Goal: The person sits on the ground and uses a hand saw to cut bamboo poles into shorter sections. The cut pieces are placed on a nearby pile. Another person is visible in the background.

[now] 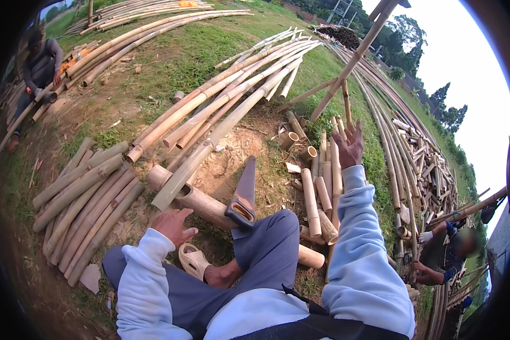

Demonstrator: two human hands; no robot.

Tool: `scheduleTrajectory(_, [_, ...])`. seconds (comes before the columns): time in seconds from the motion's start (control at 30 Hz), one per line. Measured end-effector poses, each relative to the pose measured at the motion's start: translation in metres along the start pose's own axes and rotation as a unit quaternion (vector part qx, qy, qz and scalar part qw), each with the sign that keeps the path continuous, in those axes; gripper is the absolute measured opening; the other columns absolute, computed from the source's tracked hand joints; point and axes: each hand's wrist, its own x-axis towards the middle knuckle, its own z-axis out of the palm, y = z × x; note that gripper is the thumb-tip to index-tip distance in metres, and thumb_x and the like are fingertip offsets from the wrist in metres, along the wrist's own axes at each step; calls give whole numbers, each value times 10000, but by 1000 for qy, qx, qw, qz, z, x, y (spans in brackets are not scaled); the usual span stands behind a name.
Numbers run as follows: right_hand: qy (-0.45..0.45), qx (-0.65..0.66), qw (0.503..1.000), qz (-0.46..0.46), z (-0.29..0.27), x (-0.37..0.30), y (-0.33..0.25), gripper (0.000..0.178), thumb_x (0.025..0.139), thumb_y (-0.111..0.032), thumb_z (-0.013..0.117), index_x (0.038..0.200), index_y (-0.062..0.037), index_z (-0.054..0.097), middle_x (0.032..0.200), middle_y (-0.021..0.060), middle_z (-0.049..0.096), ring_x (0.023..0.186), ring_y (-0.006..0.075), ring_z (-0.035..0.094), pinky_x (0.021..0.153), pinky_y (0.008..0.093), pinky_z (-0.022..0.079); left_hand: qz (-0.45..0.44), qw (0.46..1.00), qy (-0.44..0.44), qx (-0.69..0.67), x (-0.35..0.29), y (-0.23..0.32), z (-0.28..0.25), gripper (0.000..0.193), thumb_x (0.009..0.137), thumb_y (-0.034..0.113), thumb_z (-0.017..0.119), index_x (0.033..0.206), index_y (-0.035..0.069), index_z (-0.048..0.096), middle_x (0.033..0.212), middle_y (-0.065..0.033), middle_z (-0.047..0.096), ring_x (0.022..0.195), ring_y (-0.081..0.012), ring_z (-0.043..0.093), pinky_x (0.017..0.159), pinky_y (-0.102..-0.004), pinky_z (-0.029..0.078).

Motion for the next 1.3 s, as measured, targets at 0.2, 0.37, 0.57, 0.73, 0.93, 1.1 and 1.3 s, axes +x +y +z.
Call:
scheduleTrajectory(0.2, [-31, 6, 999, 15, 18, 0, -28, 975, 894, -187, 781, 1612, -31, 140, 1404, 293, 549, 1280, 358, 579, 1065, 430, 505, 9, 1000, 16, -23, 0, -13, 5, 627, 890, 459, 729, 1389, 133, 537, 1195, -163, 677, 1131, -359, 643, 977, -479, 504])
scheduleTrajectory(0.37, [-82, 111, 990, 11, 41, -1, -62, 969, 901, -194, 783, 1605, -19, 141, 1189, 228, 695, 1087, 278, 700, 967, 381, 561, -21, 1000, -5, -16, 9, -8, -1, 604, 891, 464, 729, 1365, 126, 568, 1211, -153, 684, 1141, -355, 646, 978, -475, 508])
scheduleTrajectory(0.57, [-97, 261, 960, 38, 85, 22, -121, 1058, 892, -184, 799, 1620, -65, 41, 1184, 228, 687, 981, 245, 719, 832, 331, 609, -18, 999, -25, -6, 21, -11, 4, 618, 900, 470, 716, 1382, 122, 550, 1234, -152, 682, 1166, -358, 635, 993, -480, 501])
scheduleTrajectory(0.73, [166, 469, 859, 120, 119, 43, -129, 685, 939, -132, 716, 1480, -41, 306, 873, 84, 634, 629, 145, 614, 559, 262, 533, -23, 999, -25, -28, 28, -30, 12, 637, 884, 458, 737, 1402, 132, 560, 1206, -159, 699, 1168, -348, 641, 1009, -457, 495])
scheduleTrajectory(0.93, [-152, 481, 838, 209, 145, -12, -162, 195, 978, -206, 681, 1035, -27, 629, 576, -33, 456, 424, 74, 374, 417, 231, 302, -65, 998, 18, -2, 28, -52, 12, 603, 874, 458, 740, 1351, 120, 594, 1154, -149, 723, 1133, -356, 659, 1004, -467, 504])
scheduleTrajectory(1.1, [-96, 530, 820, 192, 130, -33, -164, 253, 1005, -192, 651, 798, -116, 527, 566, -74, 340, 447, 61, 274, 435, 269, 239, -5, 983, 152, -102, 11, -10, -6, 375, 831, 450, 786, 870, 83, 723, 692, -73, 704, 680, -273, 697, 650, -409, 543])
scheduleTrajectory(1.3, [-390, 321, 828, 244, 101, -76, -160, 337, 1004, -253, 671, 745, -129, 494, 589, -79, 370, 471, 36, 294, 438, 246, 224, 1, 928, 321, -188, 10, -19, -11, 354, 833, 387, 804, 788, 56, 687, 605, -94, 648, 541, -236, 631, 557, -367, 506])
